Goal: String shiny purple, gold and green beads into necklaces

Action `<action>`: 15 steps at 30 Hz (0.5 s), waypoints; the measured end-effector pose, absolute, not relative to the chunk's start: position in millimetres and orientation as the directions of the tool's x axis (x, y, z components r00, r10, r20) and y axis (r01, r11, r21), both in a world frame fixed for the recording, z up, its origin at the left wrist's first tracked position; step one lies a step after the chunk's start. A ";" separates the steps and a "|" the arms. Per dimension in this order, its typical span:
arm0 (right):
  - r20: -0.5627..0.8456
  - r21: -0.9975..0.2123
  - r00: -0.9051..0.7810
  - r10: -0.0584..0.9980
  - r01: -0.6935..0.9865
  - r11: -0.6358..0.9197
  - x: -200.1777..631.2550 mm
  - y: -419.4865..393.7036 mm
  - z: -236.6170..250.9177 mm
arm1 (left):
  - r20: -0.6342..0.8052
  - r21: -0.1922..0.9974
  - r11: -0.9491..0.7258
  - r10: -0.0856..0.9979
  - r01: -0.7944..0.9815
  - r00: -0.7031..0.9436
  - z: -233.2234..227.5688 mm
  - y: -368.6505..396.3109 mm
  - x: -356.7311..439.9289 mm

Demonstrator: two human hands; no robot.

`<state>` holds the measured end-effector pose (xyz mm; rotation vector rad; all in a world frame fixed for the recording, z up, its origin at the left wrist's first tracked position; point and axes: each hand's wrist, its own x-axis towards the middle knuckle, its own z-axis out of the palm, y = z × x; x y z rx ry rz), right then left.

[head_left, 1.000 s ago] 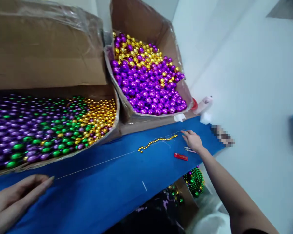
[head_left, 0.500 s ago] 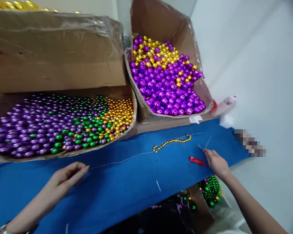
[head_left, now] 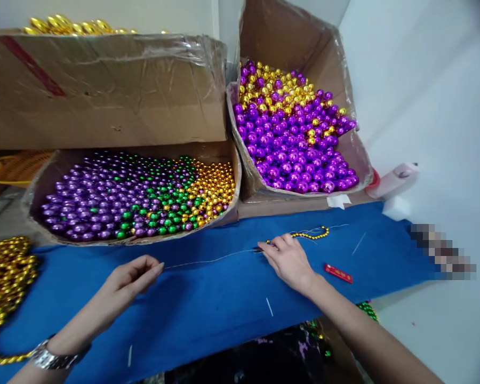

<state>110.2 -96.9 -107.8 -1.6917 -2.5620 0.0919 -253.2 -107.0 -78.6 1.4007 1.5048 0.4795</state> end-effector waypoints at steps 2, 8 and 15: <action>0.019 -0.065 -0.401 0.916 0.914 0.401 103.9 -93.8 -107.6 | -0.384 0.814 0.257 0.911 0.520 0.151 -78.6 -107.5 -253.1; -0.001 -0.025 -0.396 0.918 0.918 0.396 84.6 -85.3 -118.4 | -0.361 0.808 0.240 0.923 0.538 0.130 -70.4 -108.0 -248.6; 0.018 -0.090 -0.294 0.956 0.951 0.295 113.9 -74.3 -108.9 | -0.341 0.781 0.234 0.936 0.579 0.081 -73.9 -107.0 -251.6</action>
